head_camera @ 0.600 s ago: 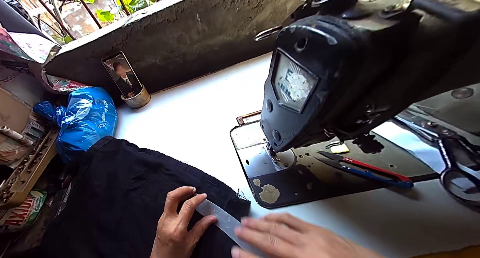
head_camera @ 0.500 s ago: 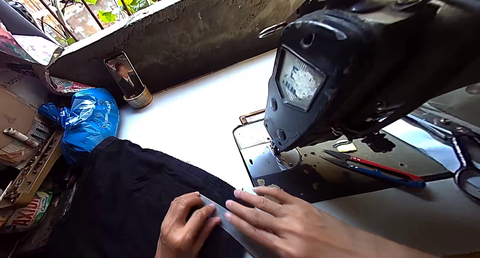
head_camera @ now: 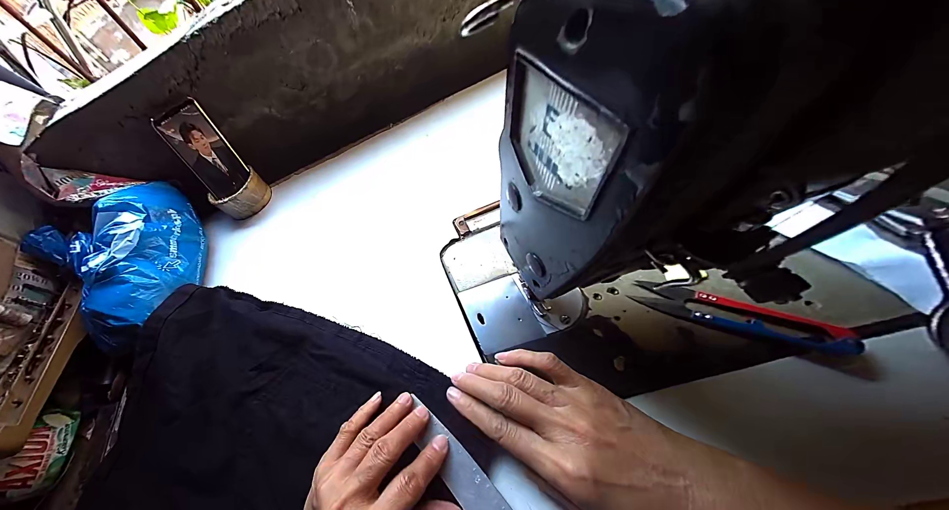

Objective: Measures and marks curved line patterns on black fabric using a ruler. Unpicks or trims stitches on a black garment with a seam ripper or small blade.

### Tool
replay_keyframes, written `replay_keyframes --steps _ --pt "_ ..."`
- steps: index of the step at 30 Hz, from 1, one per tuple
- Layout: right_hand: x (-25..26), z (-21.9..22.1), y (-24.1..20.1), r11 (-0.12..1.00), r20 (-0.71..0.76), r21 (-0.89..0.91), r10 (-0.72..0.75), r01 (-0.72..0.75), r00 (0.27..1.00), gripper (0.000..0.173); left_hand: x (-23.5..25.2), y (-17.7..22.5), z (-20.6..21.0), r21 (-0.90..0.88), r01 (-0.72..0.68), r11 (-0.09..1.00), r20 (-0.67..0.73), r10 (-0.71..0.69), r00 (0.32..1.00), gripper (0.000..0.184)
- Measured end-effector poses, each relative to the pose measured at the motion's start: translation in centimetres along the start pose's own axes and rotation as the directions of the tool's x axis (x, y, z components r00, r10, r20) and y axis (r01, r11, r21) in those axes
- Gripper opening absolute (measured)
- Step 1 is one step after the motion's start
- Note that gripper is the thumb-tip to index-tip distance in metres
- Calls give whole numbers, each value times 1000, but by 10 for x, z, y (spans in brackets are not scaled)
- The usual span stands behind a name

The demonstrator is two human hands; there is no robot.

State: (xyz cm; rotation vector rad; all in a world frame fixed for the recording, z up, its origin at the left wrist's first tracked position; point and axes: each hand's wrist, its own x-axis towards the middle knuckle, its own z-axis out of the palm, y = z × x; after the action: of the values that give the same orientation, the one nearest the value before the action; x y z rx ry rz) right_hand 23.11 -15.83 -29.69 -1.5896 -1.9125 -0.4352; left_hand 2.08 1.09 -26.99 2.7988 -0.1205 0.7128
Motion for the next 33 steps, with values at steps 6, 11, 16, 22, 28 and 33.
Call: replay_keyframes --steps 6,11,16,22,28,33 --pt "1 0 1 1000 -31 5 16 -16 999 36 5 20 -4 33 107 994 60 -109 992 35" --pt "3 0 -1 1000 -43 1 12 -12 999 34 4 27 -2 8 127 992 64 -128 990 31" --pt "4 0 -1 1000 -38 3 11 -11 999 34 8 37 -1 28 160 987 67 -161 985 30" --pt "4 1 -2 1000 -49 2 21 -21 999 33 6 34 3 14 149 989 42 -149 988 29" --pt "4 1 -3 1000 -51 -1 16 -17 999 33 5 32 6 49 134 990 17 -135 991 29" --pt "4 1 -3 1000 -46 1 18 -18 999 33 6 31 6 21 126 992 6 -126 992 28"
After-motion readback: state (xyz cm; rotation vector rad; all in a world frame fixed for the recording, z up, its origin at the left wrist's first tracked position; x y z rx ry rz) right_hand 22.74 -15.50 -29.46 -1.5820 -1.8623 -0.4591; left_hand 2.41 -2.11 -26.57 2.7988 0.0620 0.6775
